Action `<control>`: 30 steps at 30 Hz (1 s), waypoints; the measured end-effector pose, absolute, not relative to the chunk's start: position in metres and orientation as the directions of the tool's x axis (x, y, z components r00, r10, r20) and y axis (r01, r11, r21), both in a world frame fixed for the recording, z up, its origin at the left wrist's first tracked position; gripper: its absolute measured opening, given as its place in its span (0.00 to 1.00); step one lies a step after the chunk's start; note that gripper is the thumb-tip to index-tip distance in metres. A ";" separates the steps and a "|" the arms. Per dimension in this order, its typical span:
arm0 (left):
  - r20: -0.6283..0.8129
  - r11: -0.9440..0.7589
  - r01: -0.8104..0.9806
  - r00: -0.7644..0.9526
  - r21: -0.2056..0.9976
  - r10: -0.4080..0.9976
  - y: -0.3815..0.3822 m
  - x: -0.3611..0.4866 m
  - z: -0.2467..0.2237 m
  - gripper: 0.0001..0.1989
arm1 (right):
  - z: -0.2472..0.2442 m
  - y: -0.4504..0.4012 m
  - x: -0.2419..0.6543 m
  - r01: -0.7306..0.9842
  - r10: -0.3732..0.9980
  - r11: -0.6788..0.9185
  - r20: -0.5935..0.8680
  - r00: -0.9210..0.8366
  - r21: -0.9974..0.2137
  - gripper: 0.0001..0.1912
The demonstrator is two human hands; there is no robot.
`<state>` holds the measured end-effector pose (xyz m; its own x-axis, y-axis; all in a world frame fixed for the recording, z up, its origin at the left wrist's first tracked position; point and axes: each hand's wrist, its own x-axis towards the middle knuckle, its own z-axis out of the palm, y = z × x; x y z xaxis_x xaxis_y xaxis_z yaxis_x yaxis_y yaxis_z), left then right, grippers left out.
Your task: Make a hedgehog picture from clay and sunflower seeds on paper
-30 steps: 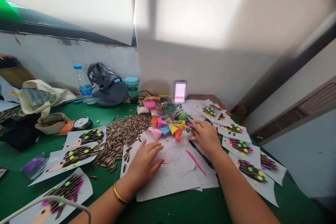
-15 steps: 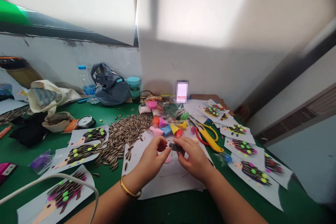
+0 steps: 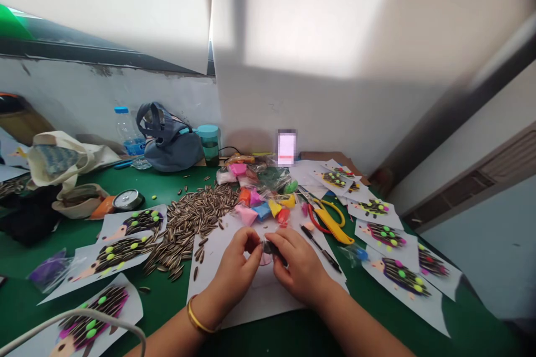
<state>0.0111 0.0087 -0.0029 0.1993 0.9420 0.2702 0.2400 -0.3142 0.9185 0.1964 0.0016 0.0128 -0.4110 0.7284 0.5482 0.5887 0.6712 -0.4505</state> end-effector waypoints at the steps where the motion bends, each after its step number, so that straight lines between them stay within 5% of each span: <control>1: 0.278 -0.321 0.235 0.199 0.918 0.940 0.008 0.011 -0.004 0.01 | 0.012 0.001 0.195 0.582 0.724 0.676 0.558 -0.406 -0.453 0.28; 13: 0.502 -0.531 0.300 0.171 0.793 0.847 0.014 0.000 -0.001 0.04 | 0.007 -0.001 0.194 0.491 0.730 0.680 0.559 -0.392 -0.544 0.24; 18: 0.451 -0.508 0.291 0.243 0.811 0.859 0.015 -0.003 -0.002 0.09 | 0.008 0.000 0.193 0.463 0.748 0.663 0.530 -0.399 -0.588 0.25; 30: 0.418 -0.449 0.206 0.176 0.870 0.891 0.014 0.004 0.005 0.04 | 0.003 0.000 0.194 0.440 0.718 0.696 0.554 -0.421 -0.567 0.26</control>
